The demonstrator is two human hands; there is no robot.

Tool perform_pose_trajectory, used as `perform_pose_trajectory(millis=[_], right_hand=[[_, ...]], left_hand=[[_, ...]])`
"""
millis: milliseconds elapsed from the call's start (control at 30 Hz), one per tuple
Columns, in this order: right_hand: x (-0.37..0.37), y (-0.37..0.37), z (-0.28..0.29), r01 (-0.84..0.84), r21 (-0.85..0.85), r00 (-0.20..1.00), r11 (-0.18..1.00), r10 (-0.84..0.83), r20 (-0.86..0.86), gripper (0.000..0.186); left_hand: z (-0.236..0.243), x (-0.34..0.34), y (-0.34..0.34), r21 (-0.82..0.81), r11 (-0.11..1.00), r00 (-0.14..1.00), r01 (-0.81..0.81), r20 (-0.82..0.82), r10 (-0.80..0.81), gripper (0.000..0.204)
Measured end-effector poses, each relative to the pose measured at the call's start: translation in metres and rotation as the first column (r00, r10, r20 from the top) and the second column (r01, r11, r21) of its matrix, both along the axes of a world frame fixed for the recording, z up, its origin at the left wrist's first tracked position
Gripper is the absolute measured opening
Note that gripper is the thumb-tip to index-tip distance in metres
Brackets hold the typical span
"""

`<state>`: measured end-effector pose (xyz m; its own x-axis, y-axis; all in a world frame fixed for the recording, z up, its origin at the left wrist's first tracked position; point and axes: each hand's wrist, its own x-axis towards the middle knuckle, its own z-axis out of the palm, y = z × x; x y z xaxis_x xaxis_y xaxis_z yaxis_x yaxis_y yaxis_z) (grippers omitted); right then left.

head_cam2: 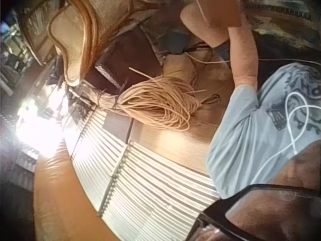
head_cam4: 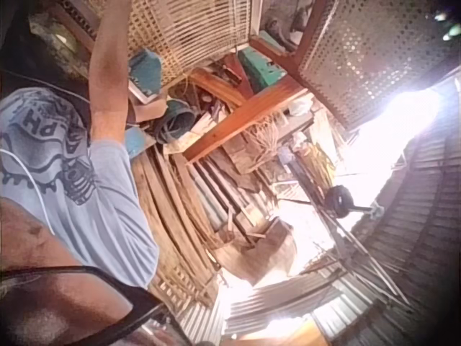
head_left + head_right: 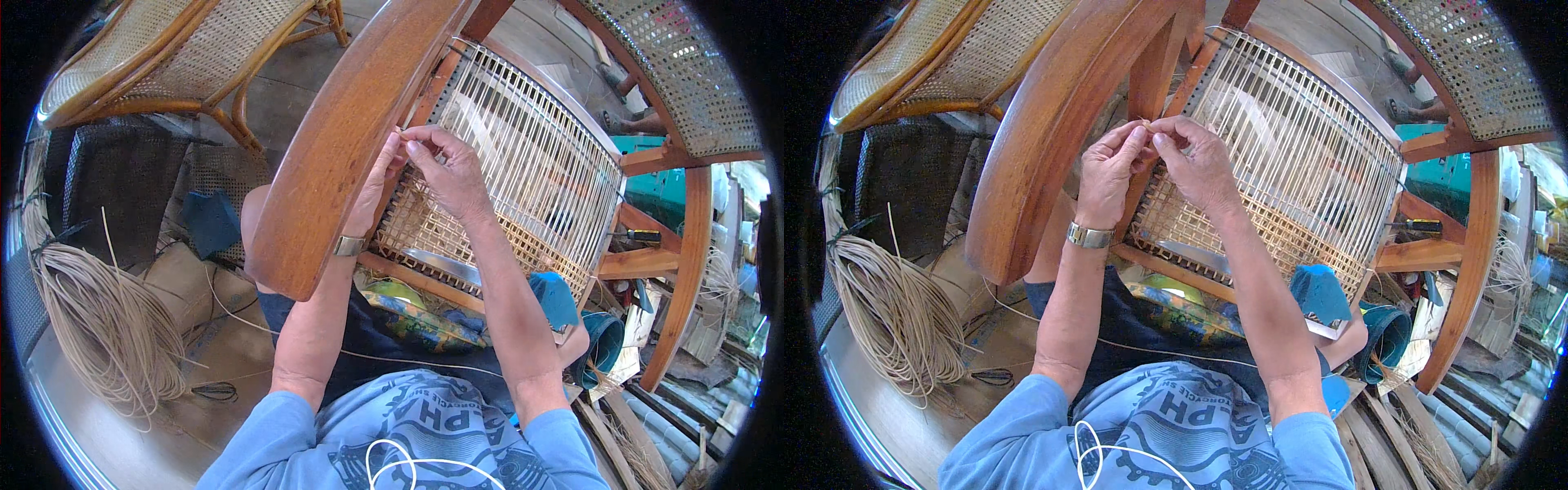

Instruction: Repairing the cane weaving on the seat of a wooden chair.

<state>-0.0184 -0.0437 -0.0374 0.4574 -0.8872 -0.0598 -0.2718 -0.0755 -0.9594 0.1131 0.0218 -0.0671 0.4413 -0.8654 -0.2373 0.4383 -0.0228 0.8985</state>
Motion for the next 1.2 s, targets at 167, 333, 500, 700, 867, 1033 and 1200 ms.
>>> perform_pose_trajectory(millis=[167,333,500,700,867,1033,1200], right_hand=[[0.0,-0.002,0.0,-0.038,-0.069,0.997,0.997,0.032,-0.076,0.019],[0.001,-0.003,0.004,-0.046,-0.087,0.996,0.995,0.039,-0.076,0.018],[-0.001,-0.003,0.01,0.009,-0.081,0.994,0.997,-0.018,-0.109,0.013],[-0.002,-0.001,0.007,0.005,-0.187,0.996,0.982,-0.02,-0.082,0.012],[0.0,-0.001,0.005,0.005,-0.323,0.996,0.946,-0.033,-0.082,0.013],[0.0,0.0,0.005,-0.017,-0.48,0.987,0.877,-0.063,-0.149,0.014],[-0.001,0.0,-0.001,-0.078,-0.628,0.981,0.774,-0.054,-0.188,0.013]], left_hand=[[0.005,-0.001,0.001,-0.03,0.999,0.996,0.021,-0.09,-0.023,0.027],[0.008,-0.003,0.0,-0.11,0.993,0.997,-0.033,-0.071,0.025,0.024],[0.008,-0.002,0.0,-0.124,0.992,0.996,0.012,-0.086,-0.022,0.021],[0.003,-0.003,-0.002,-0.071,0.997,1.0,0.006,0.003,-0.006,0.024],[0.002,-0.005,-0.004,-0.067,0.998,0.999,-0.022,-0.041,0.019,0.024],[0.006,-0.005,-0.005,-0.042,0.998,0.995,-0.054,-0.09,0.05,0.023],[0.012,-0.005,-0.002,0.033,0.998,0.968,-0.05,-0.245,0.056,0.024]])
